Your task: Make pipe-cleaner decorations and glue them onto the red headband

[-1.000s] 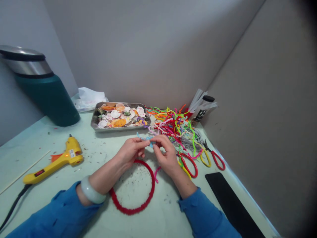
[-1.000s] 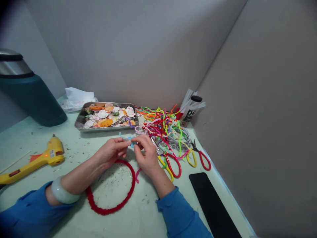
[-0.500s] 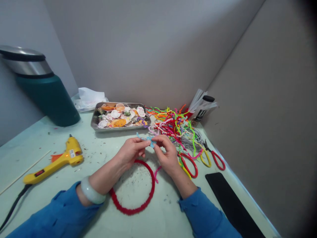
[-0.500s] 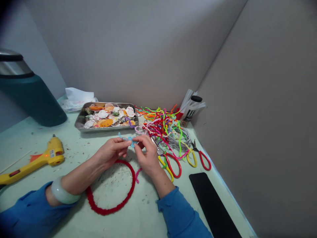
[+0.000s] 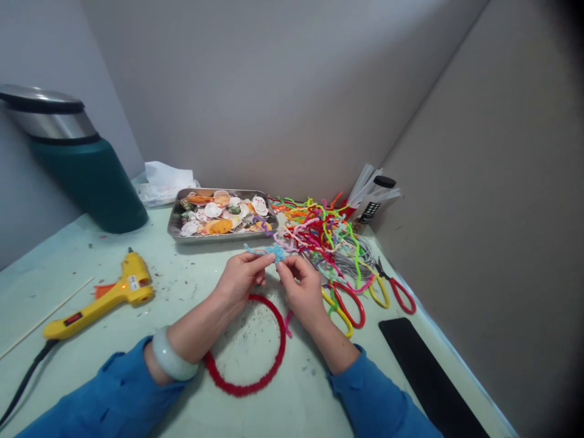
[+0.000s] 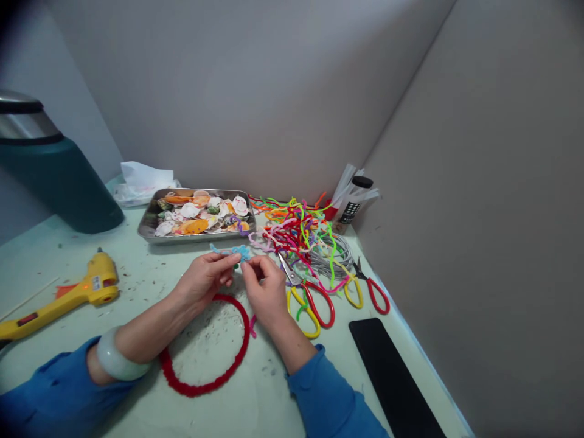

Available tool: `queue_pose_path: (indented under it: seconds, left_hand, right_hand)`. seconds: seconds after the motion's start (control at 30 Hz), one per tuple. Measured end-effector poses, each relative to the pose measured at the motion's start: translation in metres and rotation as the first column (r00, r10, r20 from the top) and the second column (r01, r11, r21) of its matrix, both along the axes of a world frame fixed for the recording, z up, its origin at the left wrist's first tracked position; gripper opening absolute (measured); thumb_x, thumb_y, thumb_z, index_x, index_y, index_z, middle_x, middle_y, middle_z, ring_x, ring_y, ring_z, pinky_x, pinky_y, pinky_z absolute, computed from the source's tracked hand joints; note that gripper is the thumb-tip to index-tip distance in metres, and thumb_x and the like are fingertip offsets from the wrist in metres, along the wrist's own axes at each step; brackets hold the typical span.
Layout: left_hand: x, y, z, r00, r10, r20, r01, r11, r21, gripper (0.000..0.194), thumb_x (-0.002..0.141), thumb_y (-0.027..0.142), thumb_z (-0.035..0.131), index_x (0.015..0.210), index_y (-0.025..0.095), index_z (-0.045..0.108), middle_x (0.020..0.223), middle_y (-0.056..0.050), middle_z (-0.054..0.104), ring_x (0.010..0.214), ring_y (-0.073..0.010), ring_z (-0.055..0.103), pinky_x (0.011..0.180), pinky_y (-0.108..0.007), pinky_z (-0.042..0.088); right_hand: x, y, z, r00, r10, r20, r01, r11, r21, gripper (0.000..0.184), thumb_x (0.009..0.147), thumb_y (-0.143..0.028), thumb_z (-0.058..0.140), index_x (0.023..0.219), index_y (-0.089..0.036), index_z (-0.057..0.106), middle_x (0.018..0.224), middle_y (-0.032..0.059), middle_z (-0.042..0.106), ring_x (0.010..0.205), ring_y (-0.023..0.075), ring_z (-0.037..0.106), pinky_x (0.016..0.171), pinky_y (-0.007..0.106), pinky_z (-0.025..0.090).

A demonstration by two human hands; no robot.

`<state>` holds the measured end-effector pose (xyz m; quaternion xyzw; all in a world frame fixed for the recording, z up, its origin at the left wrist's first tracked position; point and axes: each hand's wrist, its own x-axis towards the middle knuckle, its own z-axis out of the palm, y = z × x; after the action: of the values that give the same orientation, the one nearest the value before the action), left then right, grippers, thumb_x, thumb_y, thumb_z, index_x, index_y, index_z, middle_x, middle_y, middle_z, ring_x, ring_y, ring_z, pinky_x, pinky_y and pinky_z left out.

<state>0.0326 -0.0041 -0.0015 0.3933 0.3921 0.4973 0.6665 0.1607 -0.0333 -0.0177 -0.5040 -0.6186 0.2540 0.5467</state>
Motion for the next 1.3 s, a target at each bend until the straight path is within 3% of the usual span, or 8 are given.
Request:
queue_pose_path:
  seconds: [0.27,0.47,0.6,0.73,1.07,1.3]
  left_hand:
    - [0.007,-0.008,0.000,0.997,0.079,-0.008,-0.080,0.996,-0.043,0.026,0.063,0.032,0.074,0.058,0.014,0.056,0.041,0.008,0.038,0.039,-0.0054,0.031,0.039,-0.020,0.031]
    - [0.006,-0.008,0.004,0.997,0.076,-0.011,-0.077,0.996,-0.035,0.027,0.063,0.033,0.074,0.057,0.015,0.054,0.038,0.009,0.034,0.036,-0.0046,0.027,0.038,-0.020,0.033]
    - [0.004,-0.007,0.004,0.998,0.017,-0.052,-0.019,0.999,-0.035,0.026,0.063,0.033,0.075,0.060,0.015,0.057,0.036,0.009,0.034,0.034,-0.0047,0.027,0.037,-0.020,0.034]
    - [0.003,-0.005,0.002,0.995,-0.074,-0.070,0.071,0.997,-0.043,0.026,0.063,0.033,0.074,0.059,0.015,0.057,0.034,0.009,0.034,0.032,-0.0043,0.027,0.037,-0.021,0.036]
    - [-0.002,0.000,0.000,0.988,-0.144,-0.059,0.143,0.989,-0.028,0.022,0.068,0.033,0.071,0.063,0.012,0.063,0.034,0.008,0.038,0.033,-0.0047,0.034,0.044,-0.021,0.039]
    - [-0.004,0.001,0.002,0.984,-0.148,-0.103,0.148,0.989,-0.007,0.022,0.062,0.032,0.074,0.063,0.012,0.064,0.038,0.006,0.045,0.034,-0.0055,0.037,0.042,-0.021,0.039]
  right_hand:
    - [-0.014,-0.005,0.000,0.990,-0.120,0.071,0.117,0.992,0.044,0.018,0.083,-0.024,0.052,0.066,-0.019,0.053,0.064,-0.0007,0.053,0.064,0.0142,0.049,0.061,0.026,0.038]
    - [-0.011,-0.004,0.000,0.992,-0.100,0.079,0.096,0.994,0.048,0.014,0.084,-0.026,0.052,0.073,-0.018,0.056,0.069,-0.0001,0.055,0.064,0.0135,0.050,0.061,0.026,0.040]
    - [-0.001,0.002,-0.002,0.996,-0.087,-0.009,0.087,0.996,0.005,0.011,0.083,-0.030,0.055,0.084,-0.019,0.057,0.073,-0.0007,0.057,0.063,0.0125,0.050,0.060,0.024,0.041]
    - [0.004,0.007,-0.003,0.995,-0.003,-0.103,-0.004,0.998,-0.067,0.015,0.082,-0.034,0.055,0.084,-0.019,0.058,0.072,-0.0011,0.057,0.061,0.0119,0.050,0.058,0.024,0.041]
    - [0.006,0.008,-0.001,0.984,0.045,-0.174,-0.062,0.993,-0.096,0.015,0.081,-0.034,0.057,0.083,-0.018,0.059,0.070,-0.0011,0.057,0.059,0.0116,0.050,0.056,0.024,0.041]
    - [0.006,0.009,0.000,0.975,0.040,-0.220,-0.066,0.992,-0.112,0.015,0.079,-0.033,0.058,0.081,-0.018,0.058,0.067,-0.0024,0.055,0.057,0.0113,0.049,0.055,0.024,0.041]
